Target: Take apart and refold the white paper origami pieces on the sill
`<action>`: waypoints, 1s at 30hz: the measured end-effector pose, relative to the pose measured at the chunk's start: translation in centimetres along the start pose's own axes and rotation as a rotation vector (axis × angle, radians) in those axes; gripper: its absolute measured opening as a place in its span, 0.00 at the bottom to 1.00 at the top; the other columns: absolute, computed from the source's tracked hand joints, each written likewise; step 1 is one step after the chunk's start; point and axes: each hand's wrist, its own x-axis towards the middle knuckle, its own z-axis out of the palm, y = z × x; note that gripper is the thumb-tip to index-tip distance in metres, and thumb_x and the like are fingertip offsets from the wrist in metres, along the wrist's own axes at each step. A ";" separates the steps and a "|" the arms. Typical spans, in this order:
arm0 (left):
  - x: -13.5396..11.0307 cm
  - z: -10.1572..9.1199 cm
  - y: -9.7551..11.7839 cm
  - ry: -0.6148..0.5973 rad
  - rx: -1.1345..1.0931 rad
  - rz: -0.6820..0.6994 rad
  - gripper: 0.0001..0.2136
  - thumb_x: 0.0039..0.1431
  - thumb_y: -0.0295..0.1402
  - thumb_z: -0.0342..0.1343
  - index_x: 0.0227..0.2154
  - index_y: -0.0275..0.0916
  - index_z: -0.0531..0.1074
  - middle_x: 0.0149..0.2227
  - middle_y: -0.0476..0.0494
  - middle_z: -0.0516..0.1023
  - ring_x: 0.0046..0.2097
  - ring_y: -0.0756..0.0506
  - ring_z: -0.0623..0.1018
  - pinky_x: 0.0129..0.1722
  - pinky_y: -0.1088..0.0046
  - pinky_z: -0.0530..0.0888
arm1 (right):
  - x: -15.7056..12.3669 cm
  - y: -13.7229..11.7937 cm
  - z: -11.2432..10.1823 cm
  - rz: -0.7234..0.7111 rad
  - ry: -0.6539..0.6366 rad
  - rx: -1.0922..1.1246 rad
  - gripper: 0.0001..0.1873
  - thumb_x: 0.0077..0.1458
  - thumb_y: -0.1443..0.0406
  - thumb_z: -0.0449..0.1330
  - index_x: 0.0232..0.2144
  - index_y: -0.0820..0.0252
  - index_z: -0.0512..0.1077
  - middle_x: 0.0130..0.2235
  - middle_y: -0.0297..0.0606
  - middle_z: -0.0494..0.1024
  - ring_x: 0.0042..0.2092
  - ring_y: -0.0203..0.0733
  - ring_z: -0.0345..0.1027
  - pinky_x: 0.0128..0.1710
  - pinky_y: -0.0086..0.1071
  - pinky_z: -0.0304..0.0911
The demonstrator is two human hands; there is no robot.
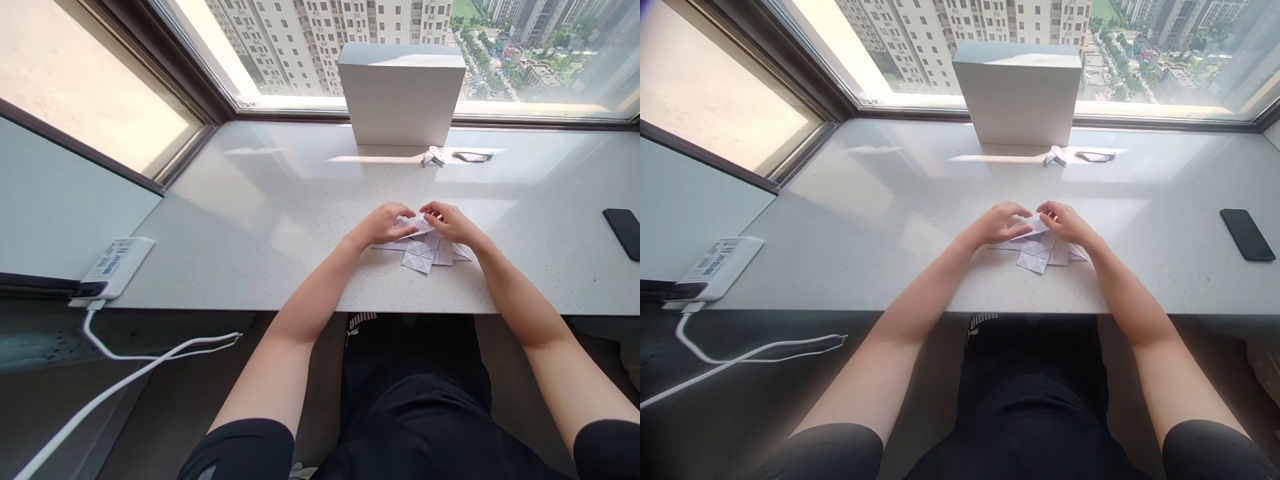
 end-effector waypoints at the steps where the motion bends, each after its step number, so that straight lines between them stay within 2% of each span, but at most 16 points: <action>1: -0.1 0.1 0.5 -0.013 0.013 0.017 0.22 0.73 0.52 0.71 0.59 0.42 0.86 0.60 0.33 0.90 0.63 0.30 0.86 0.68 0.49 0.80 | -0.1 0.2 0.1 -0.027 0.010 -0.007 0.14 0.74 0.56 0.65 0.53 0.54 0.86 0.50 0.48 0.91 0.46 0.53 0.82 0.53 0.50 0.81; 4: -0.1 0.4 1.2 -0.044 0.071 0.043 0.23 0.70 0.51 0.74 0.57 0.41 0.85 0.58 0.31 0.90 0.61 0.29 0.86 0.65 0.50 0.80 | -0.4 0.8 0.1 -0.074 0.028 0.010 0.14 0.72 0.57 0.63 0.50 0.54 0.85 0.49 0.47 0.91 0.47 0.54 0.82 0.53 0.51 0.81; 9: 0.1 0.7 0.5 -0.057 0.111 0.032 0.06 0.71 0.39 0.66 0.42 0.43 0.80 0.46 0.36 0.88 0.50 0.34 0.85 0.53 0.56 0.78 | -0.7 1.4 -0.8 -0.076 0.069 0.074 0.17 0.72 0.55 0.63 0.53 0.55 0.85 0.52 0.49 0.92 0.50 0.55 0.84 0.54 0.52 0.81; 12: 0.1 0.6 0.5 0.025 0.049 -0.049 0.05 0.73 0.36 0.62 0.38 0.44 0.76 0.39 0.41 0.85 0.40 0.39 0.81 0.44 0.60 0.74 | -0.7 1.5 -0.9 -0.082 0.080 0.062 0.18 0.72 0.53 0.64 0.53 0.55 0.85 0.52 0.48 0.92 0.51 0.56 0.85 0.55 0.53 0.82; 15: 0.1 0.4 0.8 0.157 -0.053 -0.136 0.05 0.76 0.34 0.60 0.40 0.45 0.74 0.36 0.45 0.82 0.36 0.42 0.76 0.41 0.62 0.71 | -0.9 1.3 -0.9 -0.085 0.088 0.047 0.18 0.73 0.50 0.65 0.54 0.54 0.84 0.52 0.48 0.92 0.50 0.56 0.84 0.54 0.54 0.83; 18: 0.1 0.2 1.0 0.262 -0.150 -0.191 0.04 0.78 0.33 0.59 0.42 0.45 0.73 0.36 0.46 0.81 0.35 0.43 0.75 0.42 0.63 0.71 | -1.2 0.9 -0.9 -0.101 0.050 0.022 0.20 0.73 0.48 0.66 0.54 0.53 0.83 0.54 0.51 0.91 0.51 0.59 0.84 0.53 0.56 0.83; 22: 0.1 0.3 0.5 0.319 -0.238 -0.231 0.04 0.79 0.33 0.60 0.43 0.45 0.73 0.37 0.46 0.81 0.37 0.43 0.75 0.43 0.63 0.73 | -1.6 0.0 -0.8 -0.114 0.006 0.002 0.24 0.72 0.44 0.69 0.56 0.53 0.82 0.57 0.54 0.89 0.54 0.63 0.83 0.53 0.58 0.83; 26: 0.3 0.7 -0.3 0.350 -0.309 -0.227 0.06 0.79 0.37 0.64 0.43 0.45 0.74 0.39 0.45 0.83 0.40 0.42 0.79 0.44 0.63 0.76 | -1.7 -0.5 -0.5 -0.079 0.011 0.094 0.27 0.71 0.43 0.72 0.62 0.50 0.80 0.50 0.46 0.89 0.48 0.56 0.81 0.52 0.54 0.82; 30: 0.7 1.2 -1.2 0.377 -0.459 -0.216 0.09 0.80 0.41 0.66 0.44 0.45 0.74 0.44 0.43 0.85 0.45 0.42 0.85 0.50 0.62 0.82 | -1.8 -0.8 -0.5 -0.030 0.019 0.204 0.24 0.69 0.47 0.72 0.60 0.49 0.80 0.45 0.39 0.85 0.43 0.49 0.78 0.49 0.49 0.78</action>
